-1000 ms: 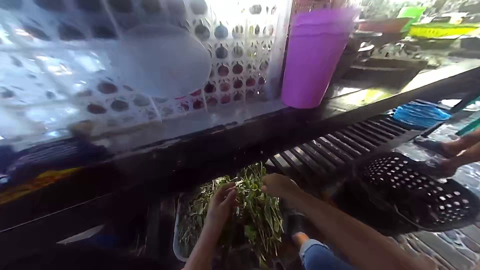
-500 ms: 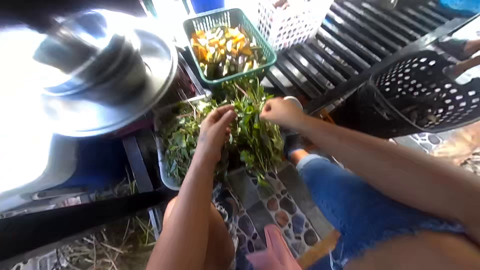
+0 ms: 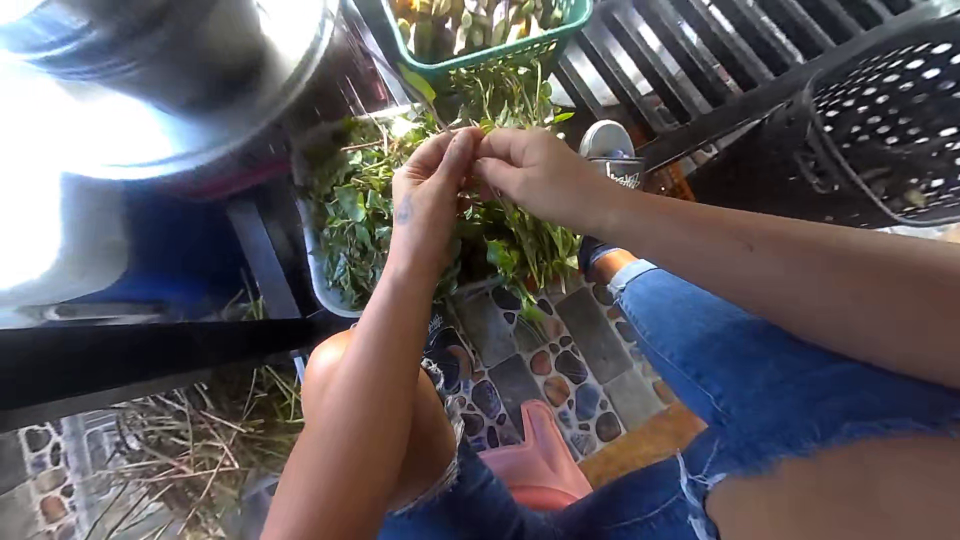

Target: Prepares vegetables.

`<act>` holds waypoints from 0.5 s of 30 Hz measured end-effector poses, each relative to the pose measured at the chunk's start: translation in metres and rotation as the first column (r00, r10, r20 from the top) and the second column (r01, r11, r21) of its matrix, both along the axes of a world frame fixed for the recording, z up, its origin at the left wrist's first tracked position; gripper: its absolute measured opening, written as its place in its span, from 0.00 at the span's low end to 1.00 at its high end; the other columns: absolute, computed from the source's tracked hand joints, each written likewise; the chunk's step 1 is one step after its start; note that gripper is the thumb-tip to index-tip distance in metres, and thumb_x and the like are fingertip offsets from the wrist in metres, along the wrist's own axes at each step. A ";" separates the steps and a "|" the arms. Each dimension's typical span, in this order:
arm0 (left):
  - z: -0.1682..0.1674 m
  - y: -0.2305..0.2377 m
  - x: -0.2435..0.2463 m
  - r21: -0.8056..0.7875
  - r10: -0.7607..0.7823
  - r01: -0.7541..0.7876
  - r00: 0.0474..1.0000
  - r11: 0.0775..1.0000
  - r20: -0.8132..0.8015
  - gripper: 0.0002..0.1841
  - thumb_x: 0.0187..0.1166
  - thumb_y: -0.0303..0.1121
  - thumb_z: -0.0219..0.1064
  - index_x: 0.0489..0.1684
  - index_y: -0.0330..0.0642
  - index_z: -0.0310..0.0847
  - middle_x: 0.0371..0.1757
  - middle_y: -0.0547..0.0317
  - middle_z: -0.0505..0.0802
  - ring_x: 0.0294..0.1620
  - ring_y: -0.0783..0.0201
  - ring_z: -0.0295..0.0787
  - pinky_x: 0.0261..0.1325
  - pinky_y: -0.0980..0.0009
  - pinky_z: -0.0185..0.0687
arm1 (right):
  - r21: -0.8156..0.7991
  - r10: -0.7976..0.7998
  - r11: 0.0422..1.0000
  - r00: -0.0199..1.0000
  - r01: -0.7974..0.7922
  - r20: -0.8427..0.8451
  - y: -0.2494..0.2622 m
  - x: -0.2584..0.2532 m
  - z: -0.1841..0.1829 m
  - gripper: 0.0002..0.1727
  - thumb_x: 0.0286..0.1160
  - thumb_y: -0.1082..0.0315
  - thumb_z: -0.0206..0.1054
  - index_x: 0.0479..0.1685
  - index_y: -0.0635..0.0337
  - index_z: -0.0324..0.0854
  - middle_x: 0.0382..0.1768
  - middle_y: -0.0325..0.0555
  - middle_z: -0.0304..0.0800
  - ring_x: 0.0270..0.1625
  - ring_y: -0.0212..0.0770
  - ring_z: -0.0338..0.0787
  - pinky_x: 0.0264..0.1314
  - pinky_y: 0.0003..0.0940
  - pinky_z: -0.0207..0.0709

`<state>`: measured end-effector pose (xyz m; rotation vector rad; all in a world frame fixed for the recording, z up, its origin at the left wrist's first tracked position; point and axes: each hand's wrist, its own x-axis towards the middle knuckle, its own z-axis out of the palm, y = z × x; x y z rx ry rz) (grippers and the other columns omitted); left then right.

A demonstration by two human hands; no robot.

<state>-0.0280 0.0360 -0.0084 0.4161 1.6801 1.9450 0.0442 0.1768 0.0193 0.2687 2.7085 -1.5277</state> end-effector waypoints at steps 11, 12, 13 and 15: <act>0.051 -0.052 0.008 0.000 0.091 -0.092 0.986 0.996 -0.140 0.13 0.91 0.39 0.57 0.57 0.45 0.86 0.43 0.66 0.95 0.36 0.73 0.89 0.39 0.78 0.84 | 0.510 0.334 0.798 0.940 -0.321 0.069 0.015 0.045 0.079 0.14 0.89 0.61 0.60 0.62 0.52 0.86 0.45 0.41 0.95 0.46 0.37 0.93 0.56 0.44 0.86; 0.061 -0.061 0.014 0.006 0.097 -0.097 0.982 0.995 -0.162 0.13 0.92 0.39 0.57 0.57 0.46 0.86 0.44 0.67 0.94 0.35 0.74 0.88 0.38 0.79 0.83 | 0.536 0.345 0.780 0.937 -0.322 0.062 0.012 0.052 0.093 0.14 0.89 0.61 0.60 0.62 0.52 0.87 0.46 0.40 0.95 0.48 0.36 0.93 0.58 0.44 0.86; 0.069 -0.070 0.021 0.008 0.097 -0.097 0.978 0.995 -0.182 0.13 0.92 0.39 0.57 0.57 0.47 0.86 0.44 0.68 0.94 0.34 0.75 0.88 0.37 0.79 0.83 | 0.558 0.354 0.765 0.934 -0.320 0.050 0.007 0.060 0.106 0.14 0.88 0.61 0.60 0.62 0.52 0.87 0.47 0.40 0.95 0.49 0.36 0.93 0.59 0.43 0.86; 0.080 -0.090 0.038 0.013 0.082 -0.081 0.973 0.997 -0.217 0.13 0.92 0.40 0.55 0.55 0.48 0.86 0.45 0.69 0.94 0.35 0.75 0.86 0.38 0.78 0.82 | 0.598 0.371 0.738 0.928 -0.312 0.027 -0.008 0.078 0.130 0.13 0.87 0.61 0.61 0.60 0.51 0.88 0.45 0.38 0.94 0.47 0.34 0.93 0.56 0.40 0.87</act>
